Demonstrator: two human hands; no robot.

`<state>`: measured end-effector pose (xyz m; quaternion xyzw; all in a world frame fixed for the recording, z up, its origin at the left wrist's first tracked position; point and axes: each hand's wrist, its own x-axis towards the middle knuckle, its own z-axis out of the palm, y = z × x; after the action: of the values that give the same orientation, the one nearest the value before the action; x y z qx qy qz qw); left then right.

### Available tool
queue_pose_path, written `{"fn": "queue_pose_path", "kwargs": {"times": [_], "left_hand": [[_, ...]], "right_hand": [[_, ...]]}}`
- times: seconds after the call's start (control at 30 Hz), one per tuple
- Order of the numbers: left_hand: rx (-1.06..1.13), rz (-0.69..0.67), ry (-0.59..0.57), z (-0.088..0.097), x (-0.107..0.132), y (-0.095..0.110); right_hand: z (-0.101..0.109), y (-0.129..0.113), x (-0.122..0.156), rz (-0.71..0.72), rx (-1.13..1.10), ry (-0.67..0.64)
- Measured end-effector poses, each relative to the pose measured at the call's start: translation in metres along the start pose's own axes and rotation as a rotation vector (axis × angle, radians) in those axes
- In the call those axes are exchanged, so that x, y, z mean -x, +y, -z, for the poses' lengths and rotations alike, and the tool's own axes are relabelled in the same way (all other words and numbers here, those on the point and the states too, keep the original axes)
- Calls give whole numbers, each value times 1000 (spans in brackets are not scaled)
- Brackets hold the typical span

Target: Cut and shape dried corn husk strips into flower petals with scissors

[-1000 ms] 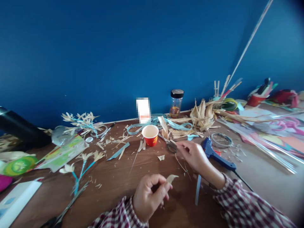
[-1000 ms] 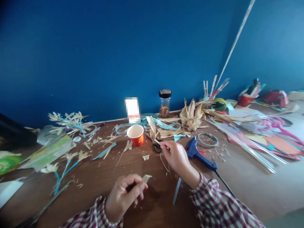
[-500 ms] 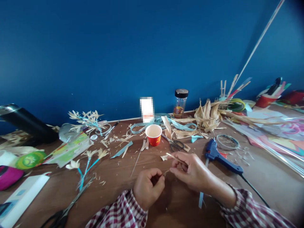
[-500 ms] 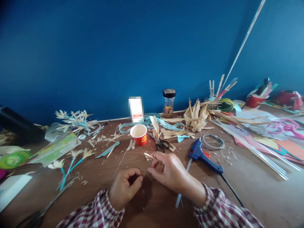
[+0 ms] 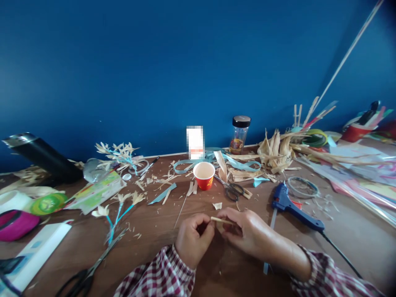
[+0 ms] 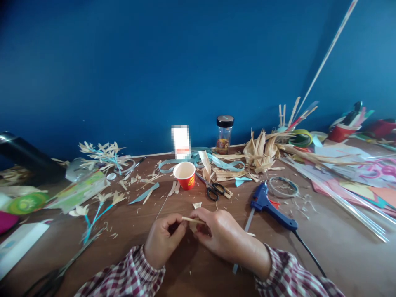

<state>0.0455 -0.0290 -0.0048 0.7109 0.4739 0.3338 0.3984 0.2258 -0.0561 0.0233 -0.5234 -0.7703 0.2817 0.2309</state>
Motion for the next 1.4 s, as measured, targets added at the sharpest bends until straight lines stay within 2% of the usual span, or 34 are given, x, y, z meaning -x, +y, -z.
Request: {"fn": "queue_pose_path", "kwargs": {"times": [0.1, 0.2, 0.27, 0.43, 0.67, 0.83, 0.97, 1.1, 1.17, 1.3, 1.4], "left_hand": [[185, 153, -60, -3, -1, -2], [348, 230, -136, -6, -1, 0], [429, 264, -161, -7, -2, 2], [567, 306, -133, -5, -4, 3], [758, 428, -58, -5, -7, -1], [686, 390, -77, -4, -5, 5], [649, 388, -111, -5, -4, 11], [688, 397, -101, -6, -5, 8], [694, 393, -133, -6, -4, 5], [624, 393, -210, -7, -3, 3], [564, 388, -213, -8, -2, 4]], "right_hand": [[-3, 2, -1, -27, -1, 47], [-6, 4, -3, -76, -18, 139], [-6, 4, -4, -77, -21, 142], [-3, 0, -2, -51, -93, 104], [0, 0, -5, 46, -103, 195], [-7, 3, -6, -8, -160, 144], [-6, 2, -7, 52, -205, 100], [-4, 1, -8, 83, -219, 111], [-3, 1, -9, 75, -225, 114], [-2, -2, -9, 78, -209, 128], [0, -5, -8, 88, -185, 112]]}}
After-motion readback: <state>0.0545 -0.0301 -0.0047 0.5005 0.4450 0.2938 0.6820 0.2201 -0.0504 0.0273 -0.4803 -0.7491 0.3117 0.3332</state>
